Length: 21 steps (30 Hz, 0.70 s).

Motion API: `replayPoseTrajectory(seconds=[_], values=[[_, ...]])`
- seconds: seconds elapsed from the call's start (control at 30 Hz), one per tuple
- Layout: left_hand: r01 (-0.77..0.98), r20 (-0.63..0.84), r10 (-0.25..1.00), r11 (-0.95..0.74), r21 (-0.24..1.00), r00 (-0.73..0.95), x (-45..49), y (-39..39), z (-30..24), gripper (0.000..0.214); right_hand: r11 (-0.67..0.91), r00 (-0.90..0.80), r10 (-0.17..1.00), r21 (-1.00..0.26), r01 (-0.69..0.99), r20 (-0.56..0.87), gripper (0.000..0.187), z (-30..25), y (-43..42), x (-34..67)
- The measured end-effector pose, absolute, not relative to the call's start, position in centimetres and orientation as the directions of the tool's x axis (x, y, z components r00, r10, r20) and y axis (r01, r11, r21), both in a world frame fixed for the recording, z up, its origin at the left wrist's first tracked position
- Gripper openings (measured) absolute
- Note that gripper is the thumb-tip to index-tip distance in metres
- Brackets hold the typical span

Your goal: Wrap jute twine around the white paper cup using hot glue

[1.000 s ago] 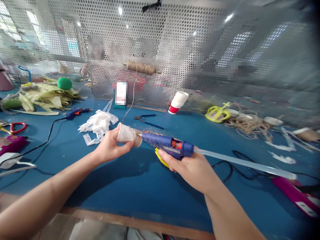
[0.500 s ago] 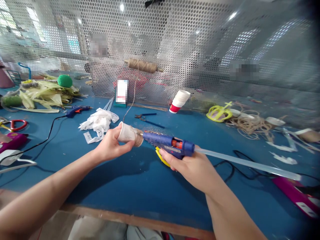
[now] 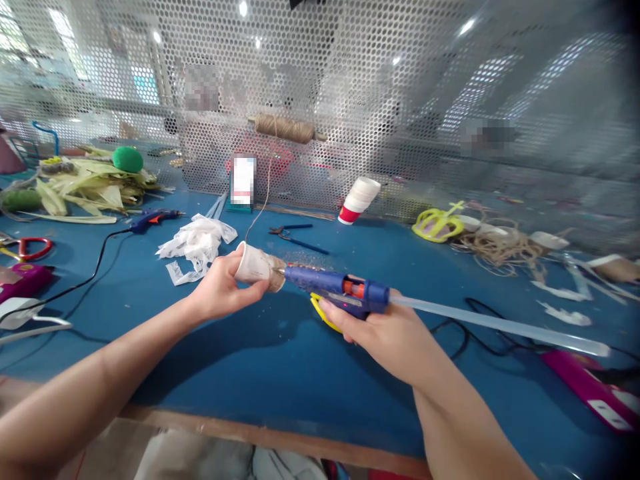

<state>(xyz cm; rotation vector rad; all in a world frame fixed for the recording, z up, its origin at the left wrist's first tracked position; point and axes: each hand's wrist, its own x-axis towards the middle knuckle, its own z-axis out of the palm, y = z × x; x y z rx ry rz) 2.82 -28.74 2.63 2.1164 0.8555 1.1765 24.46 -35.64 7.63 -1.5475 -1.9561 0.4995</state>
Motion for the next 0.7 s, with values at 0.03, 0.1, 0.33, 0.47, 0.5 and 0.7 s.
replayPoseTrajectory(seconds=[0.03,0.1,0.33,0.47,0.5,0.7], values=[[0.257,0.518,0.753,-0.637,0.727,0.405,2.82,-28.72,2.61,0.012,0.251,-0.155,0.966,-0.623,0.740,0.205,0.019,7.66,-35.64,24.46],[0.257,0.526,0.753,-0.640,0.724,0.395,2.81,-28.67,2.57,0.012,0.252,-0.162,0.967,-0.630,0.735,0.198,0.019,7.72,-35.62,24.44],[0.246,0.570,0.702,-0.696,0.674,0.427,2.83,-28.78,2.75,0.010,0.280,-0.169,0.955,-0.560,0.780,0.242,0.024,7.71,-35.49,24.58],[0.245,0.615,0.655,-0.746,0.619,0.440,2.84,-28.85,2.76,0.008,0.304,-0.179,0.945,-0.538,0.786,0.272,0.027,7.74,-35.50,24.65],[0.244,0.620,0.646,-0.754,0.610,0.446,2.82,-28.84,2.74,0.008,0.304,-0.177,0.945,-0.539,0.785,0.274,0.027,7.76,-35.52,24.64],[0.228,0.628,0.631,-0.765,0.603,0.456,2.64,-28.61,2.60,0.008,0.289,-0.175,0.953,-0.563,0.775,0.248,0.024,7.89,-35.71,24.51]])
